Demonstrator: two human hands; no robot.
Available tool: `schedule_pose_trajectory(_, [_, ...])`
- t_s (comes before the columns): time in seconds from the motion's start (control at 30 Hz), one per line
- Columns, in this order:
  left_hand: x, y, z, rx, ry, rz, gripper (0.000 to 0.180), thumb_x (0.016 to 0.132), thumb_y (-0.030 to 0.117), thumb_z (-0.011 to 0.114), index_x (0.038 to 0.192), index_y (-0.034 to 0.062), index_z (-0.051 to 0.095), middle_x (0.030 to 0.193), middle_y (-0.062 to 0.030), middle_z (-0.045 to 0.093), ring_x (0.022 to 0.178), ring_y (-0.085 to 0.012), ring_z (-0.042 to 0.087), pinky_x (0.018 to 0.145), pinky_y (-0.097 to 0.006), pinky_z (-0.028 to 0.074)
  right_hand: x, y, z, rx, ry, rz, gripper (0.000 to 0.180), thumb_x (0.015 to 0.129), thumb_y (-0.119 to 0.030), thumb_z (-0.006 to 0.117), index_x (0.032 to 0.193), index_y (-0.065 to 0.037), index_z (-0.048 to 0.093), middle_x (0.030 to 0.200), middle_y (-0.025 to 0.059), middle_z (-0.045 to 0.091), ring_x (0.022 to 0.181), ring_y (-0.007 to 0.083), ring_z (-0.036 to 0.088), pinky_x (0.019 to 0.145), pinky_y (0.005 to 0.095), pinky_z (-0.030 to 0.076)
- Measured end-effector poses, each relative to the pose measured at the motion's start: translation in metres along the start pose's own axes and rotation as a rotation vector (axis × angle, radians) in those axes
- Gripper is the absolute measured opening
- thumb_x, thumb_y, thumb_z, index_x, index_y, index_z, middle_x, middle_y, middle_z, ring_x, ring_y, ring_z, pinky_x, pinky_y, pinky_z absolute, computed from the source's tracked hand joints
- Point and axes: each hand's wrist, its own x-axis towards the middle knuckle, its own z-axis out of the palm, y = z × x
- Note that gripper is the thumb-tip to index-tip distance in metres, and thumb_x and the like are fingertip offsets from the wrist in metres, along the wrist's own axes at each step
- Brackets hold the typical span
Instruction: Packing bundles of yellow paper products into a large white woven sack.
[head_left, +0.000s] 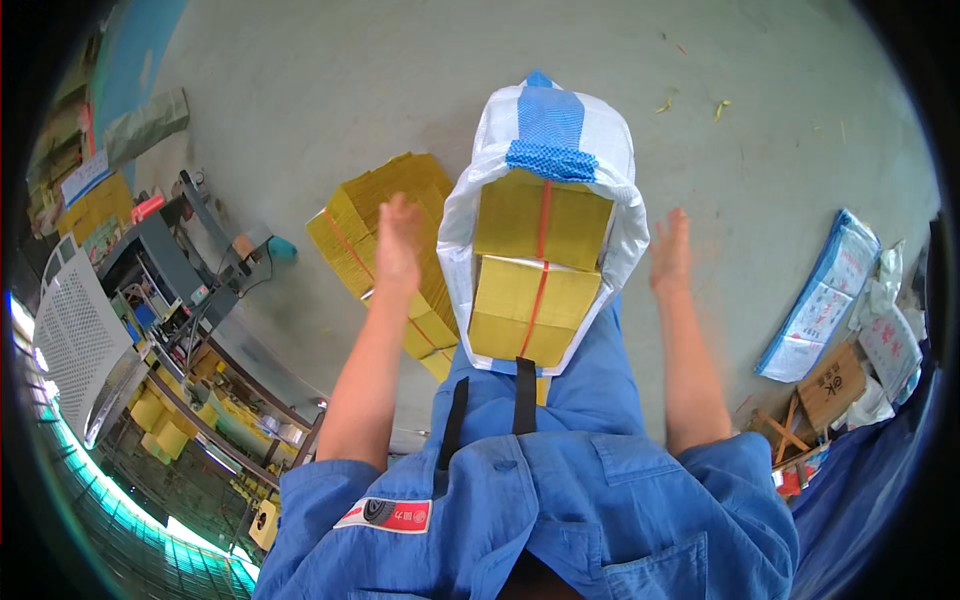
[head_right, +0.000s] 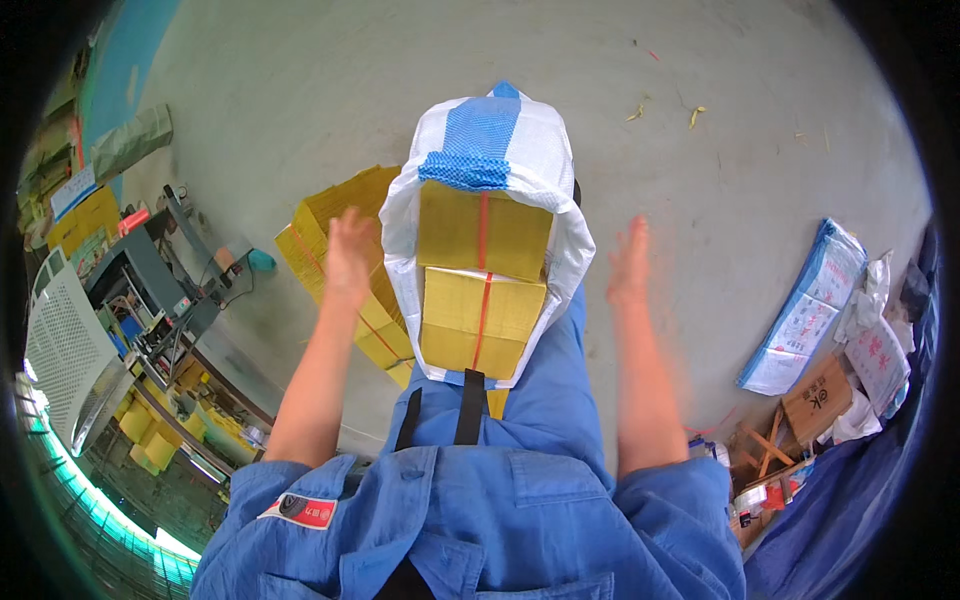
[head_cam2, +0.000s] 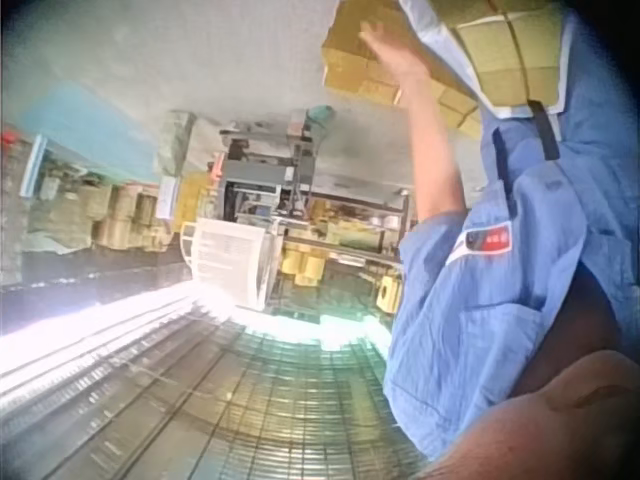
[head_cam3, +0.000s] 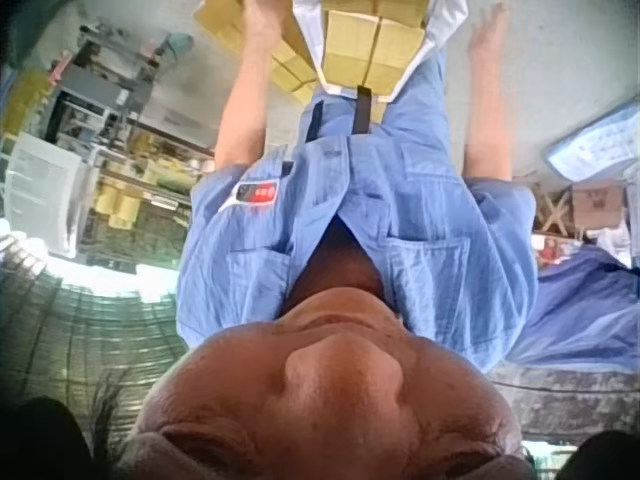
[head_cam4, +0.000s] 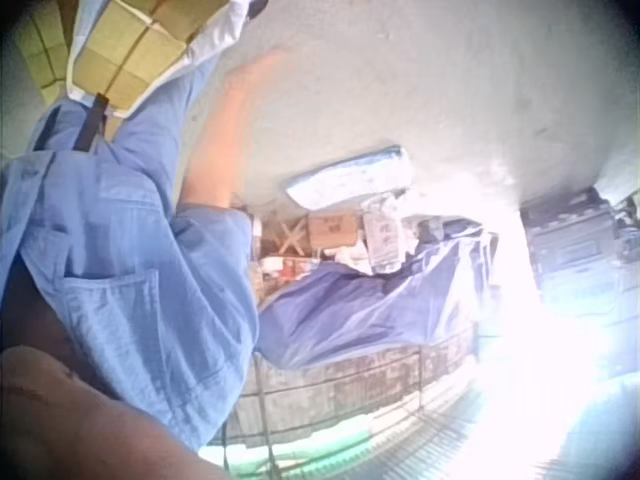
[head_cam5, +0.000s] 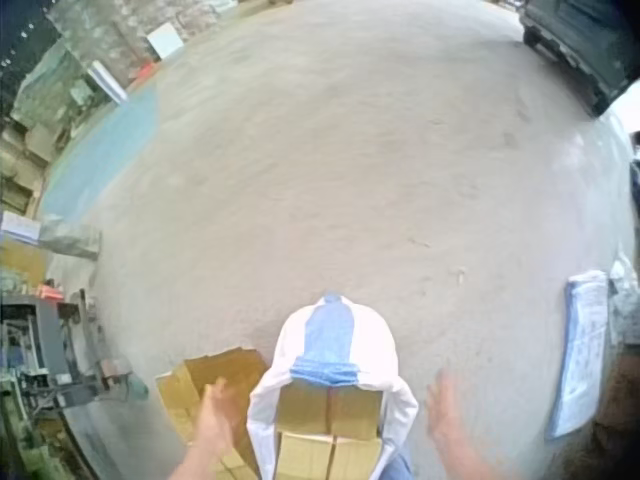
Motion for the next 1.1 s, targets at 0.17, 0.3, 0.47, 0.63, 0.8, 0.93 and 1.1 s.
schedule_pose_trajectory(0.17, [-0.033, -0.04, 0.055, -0.072, -0.235, -0.321, 0.071, 0.099, 0.057, 0.032, 0.146, 0.0055, 0.033, 0.145, -0.0112, 0.042, 0.134, -0.0257, 0.037, 0.113, -0.039, 0.026, -0.017, 0.035, 0.023, 0.059, -0.129, 0.147, 0.071, 0.097, -0.056, 0.038, 0.151, -0.012, 0.022, 0.158, 0.0089, 0.019, 0.144, 0.0257, 0.022, 0.115, 0.0475, 0.021])
schedule_pose_trajectory(0.3, [-0.025, -0.019, 0.029, -0.187, -0.499, -0.323, 0.072, 0.1, 0.057, 0.025, 0.146, 0.002, 0.03, 0.147, -0.0115, 0.04, 0.133, -0.0265, 0.04, 0.113, -0.04, 0.027, -0.025, 0.019, 0.043, 0.042, -0.283, 0.219, 0.07, 0.097, -0.057, 0.037, 0.151, -0.013, 0.024, 0.157, 0.008, 0.022, 0.144, 0.0251, 0.023, 0.115, 0.0479, 0.022])
schedule_pose_trajectory(0.47, [-0.033, -0.011, 0.015, -0.043, -0.477, -0.185, 0.065, 0.1, 0.051, 0.036, 0.143, 0.0018, 0.036, 0.142, -0.0113, 0.045, 0.13, -0.0234, 0.042, 0.11, -0.037, 0.03, -0.023, 0.038, -0.013, 0.0, -0.114, 0.104, 0.061, 0.099, -0.048, 0.041, 0.146, -0.01, 0.033, 0.147, 0.0099, 0.037, 0.133, 0.0251, 0.037, 0.111, 0.0411, 0.031])
schedule_pose_trajectory(0.63, [-0.058, -0.017, 0.032, 0.392, -0.342, -0.144, 0.051, 0.084, 0.015, 0.069, 0.129, 0.0022, 0.051, 0.108, -0.001, 0.058, 0.096, -0.0102, 0.052, 0.088, -0.026, 0.041, -0.016, 0.063, 0.073, 0.231, -0.518, -0.006, 0.048, 0.102, -0.036, 0.041, 0.14, -0.007, 0.04, 0.135, 0.0102, 0.048, 0.122, 0.0234, 0.049, 0.1, 0.0375, 0.045])
schedule_pose_trajectory(0.8, [-0.054, -0.024, 0.015, 0.638, -0.306, -0.051, 0.047, 0.083, 0.016, 0.07, 0.125, 0.0019, 0.052, 0.103, -0.002, 0.059, 0.09, -0.0112, 0.053, 0.081, -0.027, 0.045, -0.015, 0.055, 0.051, 0.275, -0.578, 0.056, 0.044, 0.101, -0.033, 0.043, 0.137, -0.007, 0.042, 0.13, 0.0079, 0.052, 0.114, 0.0199, 0.054, 0.089, 0.0341, 0.052])
schedule_pose_trajectory(0.93, [-0.06, -0.038, -0.021, 0.651, -0.309, -0.022, 0.052, 0.081, 0.018, 0.071, 0.126, 0.0009, 0.051, 0.109, -0.0049, 0.061, 0.097, -0.0138, 0.056, 0.086, -0.029, 0.045, -0.078, 0.011, 0.039, 0.061, -0.301, 0.352, 0.045, 0.1, -0.034, 0.045, 0.137, -0.009, 0.044, 0.13, 0.0062, 0.054, 0.116, 0.02, 0.052, 0.093, 0.0379, 0.047])
schedule_pose_trajectory(1.1, [-0.077, -0.078, -0.051, 0.44, -0.427, -0.153, 0.062, 0.078, 0.023, 0.076, 0.129, -0.0011, 0.049, 0.123, -0.0113, 0.06, 0.11, -0.0182, 0.057, 0.097, -0.033, 0.043, -0.135, 0.004, 0.016, -0.138, -0.635, 0.284, 0.052, 0.094, -0.038, 0.053, 0.138, -0.01, 0.044, 0.13, 0.0057, 0.054, 0.117, 0.0188, 0.051, 0.095, 0.0365, 0.041])
